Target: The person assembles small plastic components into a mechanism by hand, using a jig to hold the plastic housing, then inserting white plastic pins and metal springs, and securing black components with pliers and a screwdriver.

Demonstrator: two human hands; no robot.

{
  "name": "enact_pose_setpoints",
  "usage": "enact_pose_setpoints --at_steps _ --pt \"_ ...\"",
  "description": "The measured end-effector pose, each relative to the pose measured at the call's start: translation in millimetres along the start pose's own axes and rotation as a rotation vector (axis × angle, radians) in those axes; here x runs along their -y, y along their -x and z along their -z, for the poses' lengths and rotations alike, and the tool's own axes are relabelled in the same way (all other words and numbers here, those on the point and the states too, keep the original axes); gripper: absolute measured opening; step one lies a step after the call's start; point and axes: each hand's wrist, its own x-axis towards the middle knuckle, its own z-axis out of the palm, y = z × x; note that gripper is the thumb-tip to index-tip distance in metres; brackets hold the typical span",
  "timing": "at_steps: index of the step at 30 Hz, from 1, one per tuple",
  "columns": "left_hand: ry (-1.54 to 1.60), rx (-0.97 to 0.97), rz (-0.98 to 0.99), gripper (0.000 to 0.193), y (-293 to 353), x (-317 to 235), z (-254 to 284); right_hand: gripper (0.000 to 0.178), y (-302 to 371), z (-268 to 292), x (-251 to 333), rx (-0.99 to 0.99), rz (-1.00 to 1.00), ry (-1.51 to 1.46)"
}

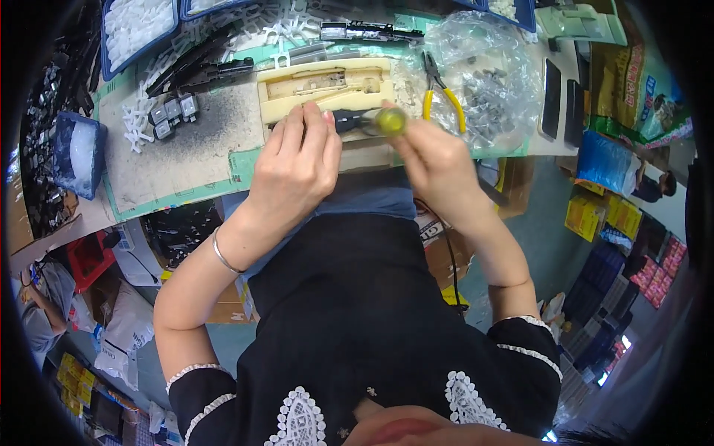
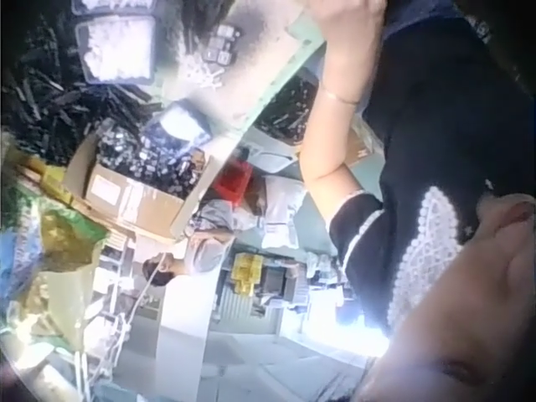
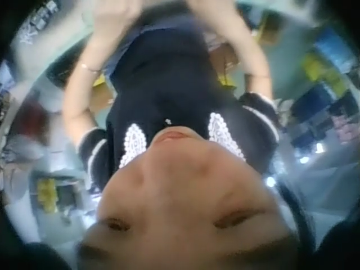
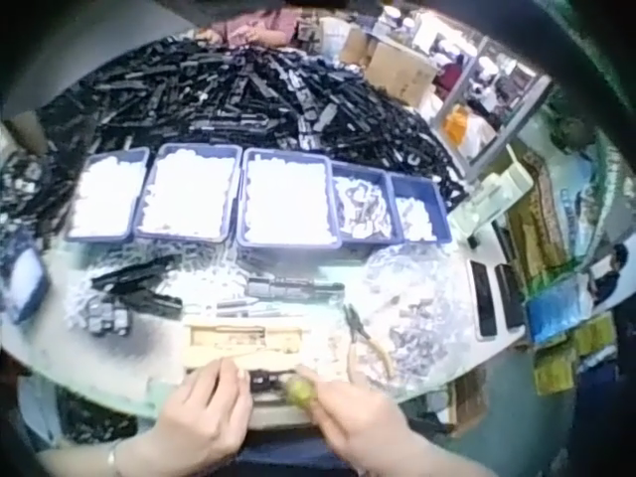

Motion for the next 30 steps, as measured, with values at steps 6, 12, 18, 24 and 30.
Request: enact_pose_setpoints --at_steps 6,12,18,24,30 --pt "0.074 -0.038 0.051 0.024 0 1 1 0.023 7 4 -10 -0.053 -0.109 0.082" --pt "0.323 -0.082 0.177 0.025 -3 4 6 0.016 9 15 -2 -0.293 -0.258 -0.203" --pt "0.462 -0.084 0.324 0.030 15 -33 16 0.017 -18 27 14 -0.176 -0.219 -0.208" --pt "0.228 -0.069 0.332 0.002 30 -53 -11 0.024 -44 -13 28 0.041 0.077 0.103" --pt "0.195 -0.053 0.353 0.005 37 -58 -14 0.032 -41 -15 30 -0.108 0.196 -0.145"
